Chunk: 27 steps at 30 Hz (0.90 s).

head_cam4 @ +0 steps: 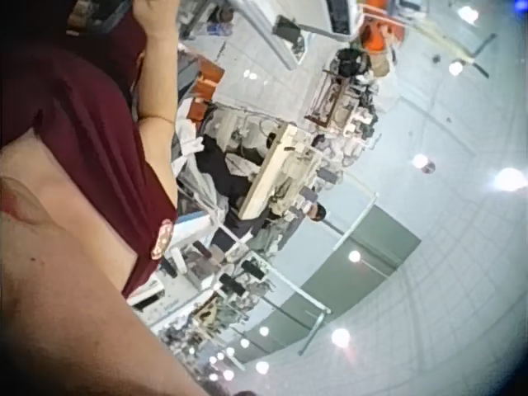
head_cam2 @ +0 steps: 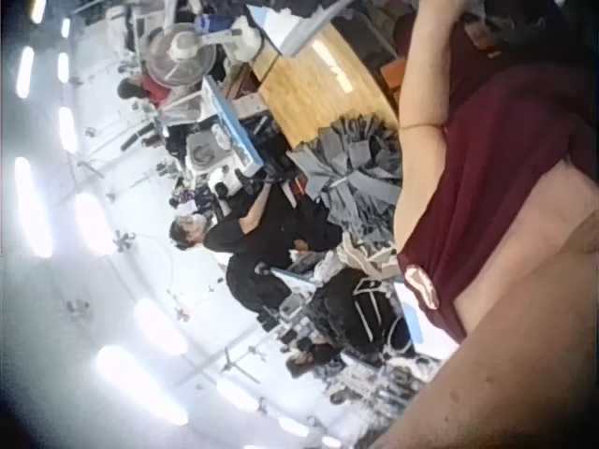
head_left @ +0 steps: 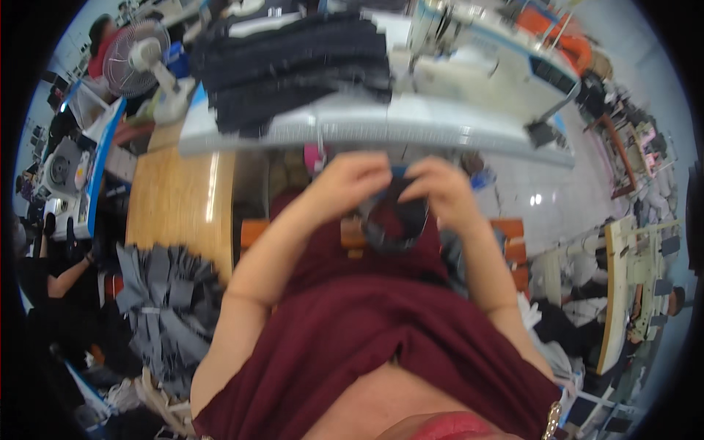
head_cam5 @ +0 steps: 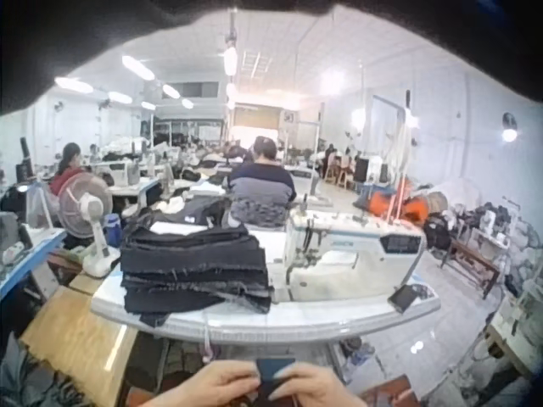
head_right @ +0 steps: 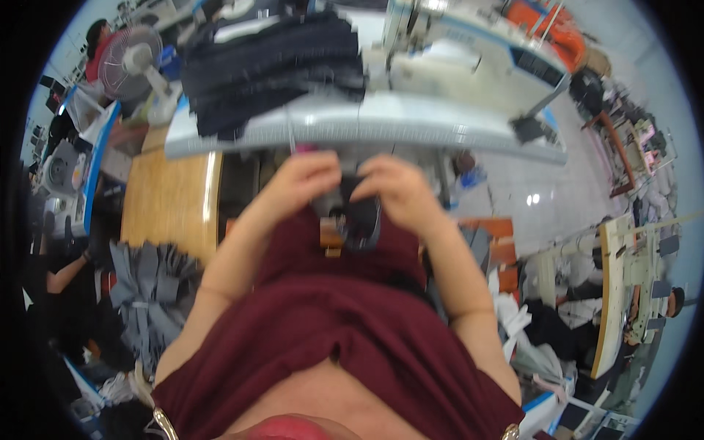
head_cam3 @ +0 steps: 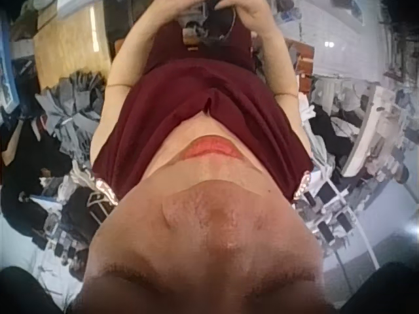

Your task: The recorder is inspecting and sorting fabric pieces at a sewing workstation in a garment factory.

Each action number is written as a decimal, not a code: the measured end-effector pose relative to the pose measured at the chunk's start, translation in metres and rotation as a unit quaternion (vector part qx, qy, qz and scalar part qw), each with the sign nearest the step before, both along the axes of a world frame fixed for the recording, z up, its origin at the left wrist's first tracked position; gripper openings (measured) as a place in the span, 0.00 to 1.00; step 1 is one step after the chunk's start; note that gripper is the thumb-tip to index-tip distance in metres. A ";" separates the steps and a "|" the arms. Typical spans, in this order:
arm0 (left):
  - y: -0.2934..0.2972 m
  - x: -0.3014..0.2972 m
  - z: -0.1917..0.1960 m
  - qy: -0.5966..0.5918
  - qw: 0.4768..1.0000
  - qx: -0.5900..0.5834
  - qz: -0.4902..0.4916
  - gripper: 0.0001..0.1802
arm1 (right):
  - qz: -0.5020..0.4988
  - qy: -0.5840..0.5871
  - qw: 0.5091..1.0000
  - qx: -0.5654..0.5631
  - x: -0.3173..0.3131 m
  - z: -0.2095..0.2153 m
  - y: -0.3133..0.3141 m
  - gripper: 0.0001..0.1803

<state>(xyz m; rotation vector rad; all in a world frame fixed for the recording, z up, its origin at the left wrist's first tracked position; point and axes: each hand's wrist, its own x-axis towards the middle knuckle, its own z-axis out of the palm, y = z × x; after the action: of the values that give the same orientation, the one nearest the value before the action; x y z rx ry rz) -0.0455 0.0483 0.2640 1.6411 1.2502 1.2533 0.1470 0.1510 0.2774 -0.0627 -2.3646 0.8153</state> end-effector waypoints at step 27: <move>0.004 0.002 0.003 0.024 0.999 0.031 0.012 0.06 | -0.104 -0.065 0.982 -0.141 -0.006 -0.009 -0.003 0.12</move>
<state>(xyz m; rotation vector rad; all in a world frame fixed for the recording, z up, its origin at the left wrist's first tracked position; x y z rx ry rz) -0.0431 0.0522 0.2667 1.7155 1.2747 1.2859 0.1414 0.1485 0.2683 -0.4863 -2.2956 1.0612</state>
